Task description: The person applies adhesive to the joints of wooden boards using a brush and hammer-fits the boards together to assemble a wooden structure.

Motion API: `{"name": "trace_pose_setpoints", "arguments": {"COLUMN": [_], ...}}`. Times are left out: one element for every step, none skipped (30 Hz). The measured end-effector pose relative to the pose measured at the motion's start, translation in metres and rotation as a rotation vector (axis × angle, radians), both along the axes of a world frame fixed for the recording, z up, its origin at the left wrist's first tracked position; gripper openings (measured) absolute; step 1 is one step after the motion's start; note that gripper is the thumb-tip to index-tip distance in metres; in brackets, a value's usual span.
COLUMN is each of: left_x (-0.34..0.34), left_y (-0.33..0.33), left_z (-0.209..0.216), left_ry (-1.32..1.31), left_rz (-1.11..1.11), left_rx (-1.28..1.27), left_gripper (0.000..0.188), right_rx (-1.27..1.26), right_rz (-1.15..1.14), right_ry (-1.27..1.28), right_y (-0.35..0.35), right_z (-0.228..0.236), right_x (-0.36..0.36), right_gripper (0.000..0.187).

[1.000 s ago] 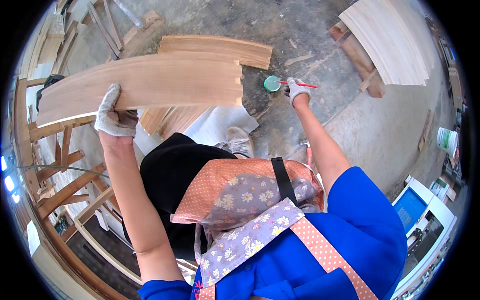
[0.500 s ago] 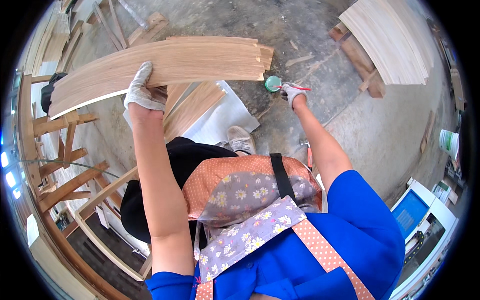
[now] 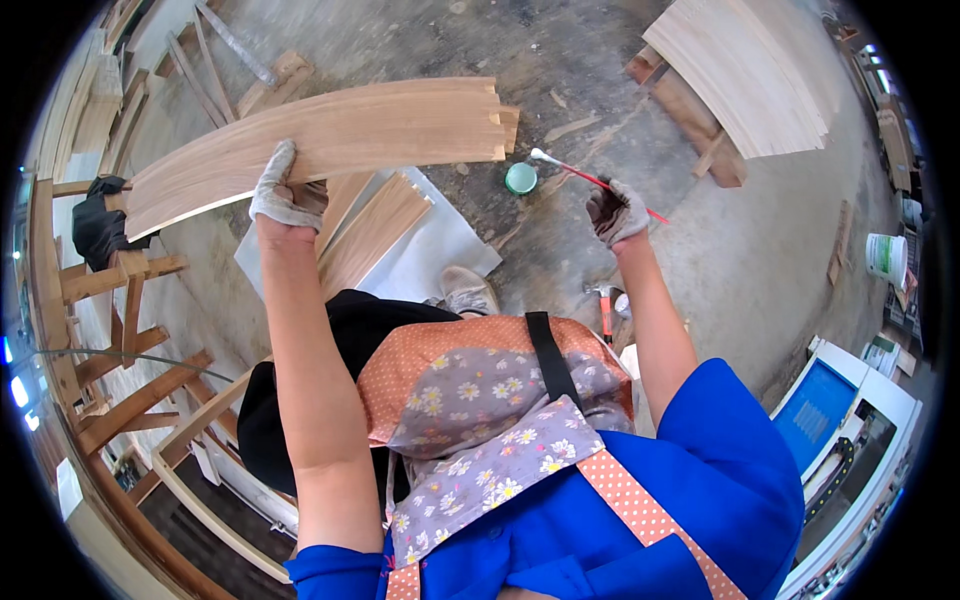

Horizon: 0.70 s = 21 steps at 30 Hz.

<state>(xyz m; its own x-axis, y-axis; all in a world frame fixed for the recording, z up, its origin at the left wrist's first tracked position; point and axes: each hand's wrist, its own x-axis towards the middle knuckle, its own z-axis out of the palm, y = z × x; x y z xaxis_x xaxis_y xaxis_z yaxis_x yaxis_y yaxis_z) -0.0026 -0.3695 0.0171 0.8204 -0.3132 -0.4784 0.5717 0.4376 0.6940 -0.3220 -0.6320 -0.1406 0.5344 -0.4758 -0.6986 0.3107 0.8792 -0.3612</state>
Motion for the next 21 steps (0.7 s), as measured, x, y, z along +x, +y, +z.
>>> {"name": "trace_pose_setpoints", "arguments": {"left_x": [0.0, 0.0, 0.0, -0.002, -0.004, -0.005, -0.005, -0.006, -0.007, -0.008, -0.009, -0.01, -0.011, -0.011, -0.011, -0.011, -0.01, -0.01, -0.011, -0.012, -0.013], "left_y": [-0.001, -0.003, -0.003, -0.003, -0.004, -0.005, -0.007, -0.007, -0.008, -0.009, -0.01, -0.011, -0.012, -0.013, -0.014, -0.013, -0.013, -0.011, -0.01, -0.01, -0.01], "left_z": [-0.005, -0.006, -0.007, -0.008, -0.01, -0.012, -0.013, -0.013, -0.013, -0.013, -0.012, -0.012, -0.011, -0.011, -0.012, -0.012, -0.013, -0.013, -0.012, -0.012, -0.011], "left_ry": [0.003, 0.003, 0.004, 0.007, 0.013, 0.014, 0.014, 0.013, 0.013, 0.014, 0.014, 0.017, 0.021, 0.024, 0.028, 0.032, 0.036, 0.024, 0.013, 0.001, 0.004], "left_rz": [-0.021, -0.04, -0.052, -0.064, -0.078, -0.086, -0.095, -0.101, -0.103, -0.106, -0.108, -0.115, -0.122, -0.128, -0.134, -0.139, -0.144, -0.161, -0.18, -0.199, -0.186], "left_rx": [-0.008, -0.014, -0.013, -0.014, -0.014, -0.03, -0.047, -0.061, -0.067, -0.075, -0.082, -0.093, -0.102, -0.111, -0.117, -0.121, -0.125, -0.121, -0.116, -0.111, -0.119], "left_gripper": [0.022, 0.022, 0.022, 0.022, 0.022, 0.022, 0.022, 0.021, 0.021, 0.02, 0.02, 0.02, 0.019, 0.019, 0.019, 0.019, 0.019, 0.019, 0.019, 0.019, 0.019], "right_rx": [-0.04, -0.058, -0.077, -0.098, -0.166, -0.211, -0.258, -0.301, -0.346, -0.353, -0.361, -0.368, -0.354, -0.34, -0.326, -0.323, -0.321, -0.319, -0.331, -0.343, -0.355], "right_rz": [0.006, -0.002, -0.008, -0.015, -0.018, -0.006, 0.005, 0.018, 0.024, 0.035, 0.047, 0.06, 0.068, 0.077, 0.087, 0.093, 0.1, 0.107, 0.107, 0.108, 0.109], "right_ry": [-0.038, -0.054, -0.07, -0.083, -0.089, -0.093, -0.097, -0.102, -0.083, -0.088, -0.094, -0.1, -0.136, -0.171, -0.207, -0.2, -0.193, -0.186, -0.171, -0.156, -0.141], "right_y": [-0.001, -0.002, -0.003, -0.003, 0.001, 0.001, 0.001, 0.001, 0.003, 0.003, 0.002, 0.002, 0.002, 0.002, 0.002, 0.002, 0.003, 0.003, 0.003, 0.004, 0.004], "right_z": [0.014, 0.029, 0.046, 0.065, 0.086, 0.099, 0.111, 0.122, 0.133, 0.139, 0.144, 0.147, 0.147, 0.147, 0.146, 0.146, 0.146, 0.146, 0.145, 0.143, 0.143], "right_x": [-0.004, -0.006, -0.006, -0.007, -0.007, -0.005, -0.005, -0.003, 0.001, 0.002, 0.002, 0.002, 0.002, 0.002, 0.002, 0.002, 0.003, 0.003, 0.003, 0.003, 0.003], "right_gripper": [0.018, 0.019, 0.019, 0.02, 0.023, 0.023, 0.023, 0.023, 0.023, 0.023, 0.023, 0.023, 0.024, 0.025, 0.026, 0.026, 0.026, 0.026, 0.026, 0.026, 0.025]}}
